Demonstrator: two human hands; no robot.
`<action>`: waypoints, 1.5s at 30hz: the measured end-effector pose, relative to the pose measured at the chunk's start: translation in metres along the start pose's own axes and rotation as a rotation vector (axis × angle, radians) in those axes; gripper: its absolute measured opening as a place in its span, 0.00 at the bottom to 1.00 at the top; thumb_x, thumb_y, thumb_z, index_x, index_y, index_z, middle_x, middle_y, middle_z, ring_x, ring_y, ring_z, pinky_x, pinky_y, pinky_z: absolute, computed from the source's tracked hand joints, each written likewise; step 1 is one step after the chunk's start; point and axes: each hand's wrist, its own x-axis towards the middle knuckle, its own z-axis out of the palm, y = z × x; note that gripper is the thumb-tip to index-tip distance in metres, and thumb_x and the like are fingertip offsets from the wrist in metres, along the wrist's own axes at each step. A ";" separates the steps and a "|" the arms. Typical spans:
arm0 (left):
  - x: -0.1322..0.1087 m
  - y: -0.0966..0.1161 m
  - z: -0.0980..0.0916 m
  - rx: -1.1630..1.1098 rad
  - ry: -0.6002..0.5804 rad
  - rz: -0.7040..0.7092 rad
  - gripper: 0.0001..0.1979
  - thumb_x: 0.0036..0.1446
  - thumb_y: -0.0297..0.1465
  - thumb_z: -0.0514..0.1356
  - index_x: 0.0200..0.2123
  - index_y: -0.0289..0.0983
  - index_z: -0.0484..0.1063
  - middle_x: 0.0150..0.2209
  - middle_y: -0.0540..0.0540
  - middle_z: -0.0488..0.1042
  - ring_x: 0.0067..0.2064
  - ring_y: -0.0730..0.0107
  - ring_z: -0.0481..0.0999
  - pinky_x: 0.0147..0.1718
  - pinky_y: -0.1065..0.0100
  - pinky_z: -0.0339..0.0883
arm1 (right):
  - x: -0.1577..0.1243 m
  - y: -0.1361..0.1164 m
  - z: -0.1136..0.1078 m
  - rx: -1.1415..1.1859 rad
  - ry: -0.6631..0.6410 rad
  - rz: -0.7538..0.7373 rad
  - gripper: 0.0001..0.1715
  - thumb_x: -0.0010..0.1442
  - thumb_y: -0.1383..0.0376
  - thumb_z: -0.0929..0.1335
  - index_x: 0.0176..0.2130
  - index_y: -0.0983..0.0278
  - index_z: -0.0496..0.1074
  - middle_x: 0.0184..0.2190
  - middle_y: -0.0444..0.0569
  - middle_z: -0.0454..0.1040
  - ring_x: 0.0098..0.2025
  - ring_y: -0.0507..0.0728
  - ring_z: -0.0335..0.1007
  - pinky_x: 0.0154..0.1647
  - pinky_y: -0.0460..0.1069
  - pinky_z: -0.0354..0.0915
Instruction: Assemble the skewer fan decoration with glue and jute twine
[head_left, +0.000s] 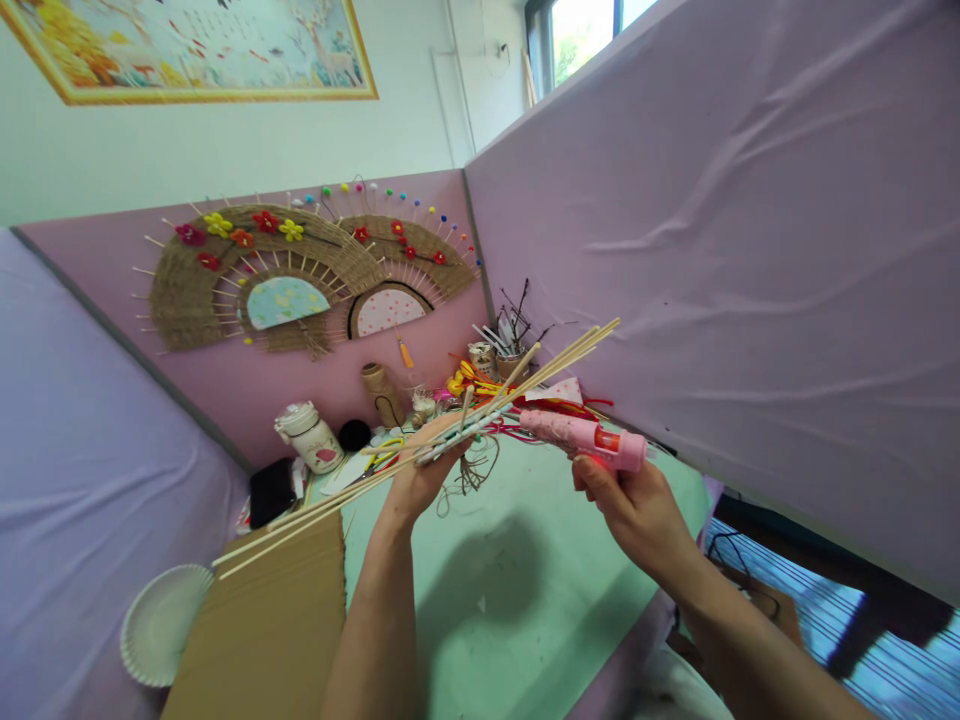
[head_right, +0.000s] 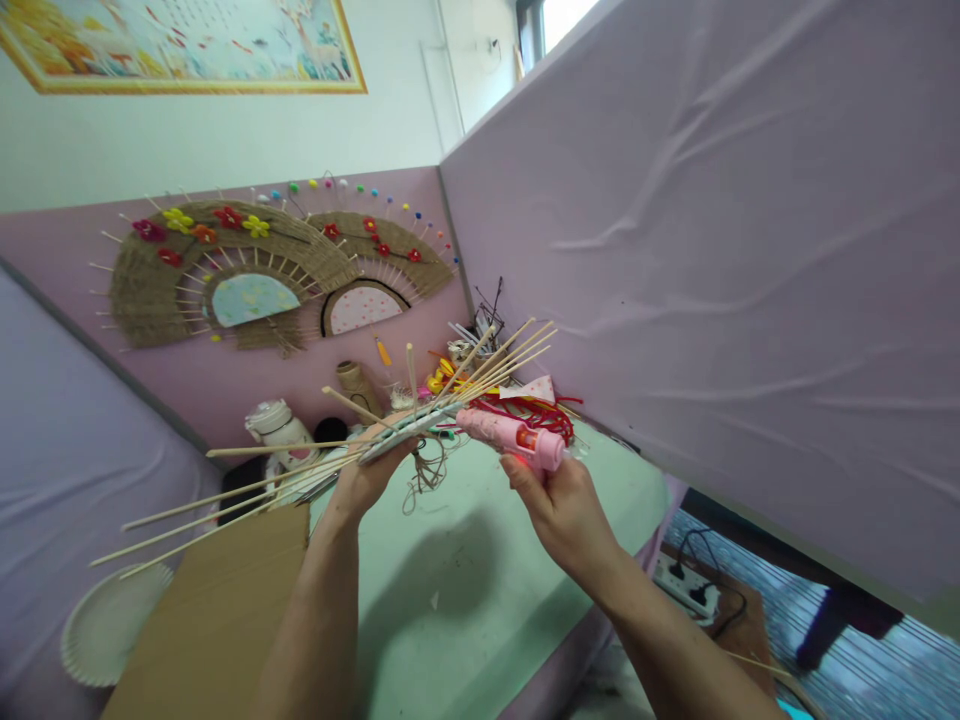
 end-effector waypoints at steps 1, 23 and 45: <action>0.000 0.000 0.000 -0.003 0.002 -0.001 0.15 0.59 0.39 0.61 0.49 0.43 0.77 0.48 0.46 0.80 0.49 0.57 0.78 0.49 0.59 0.71 | 0.000 0.000 0.000 -0.001 0.000 0.001 0.24 0.64 0.51 0.62 0.23 0.61 0.68 0.17 0.44 0.66 0.20 0.53 0.62 0.21 0.48 0.59; 0.001 0.006 0.001 -0.039 -0.034 0.012 0.14 0.61 0.39 0.60 0.48 0.42 0.77 0.49 0.46 0.79 0.49 0.58 0.77 0.48 0.61 0.71 | 0.004 0.006 0.000 -0.013 0.010 0.031 0.28 0.64 0.47 0.61 0.22 0.61 0.66 0.16 0.43 0.64 0.19 0.53 0.60 0.21 0.48 0.57; 0.002 0.007 0.000 0.005 -0.043 -0.009 0.14 0.61 0.39 0.59 0.47 0.42 0.78 0.46 0.47 0.80 0.46 0.59 0.78 0.48 0.61 0.70 | 0.009 0.010 0.001 -0.054 0.034 0.029 0.27 0.63 0.47 0.60 0.21 0.61 0.66 0.16 0.44 0.66 0.20 0.54 0.61 0.23 0.49 0.59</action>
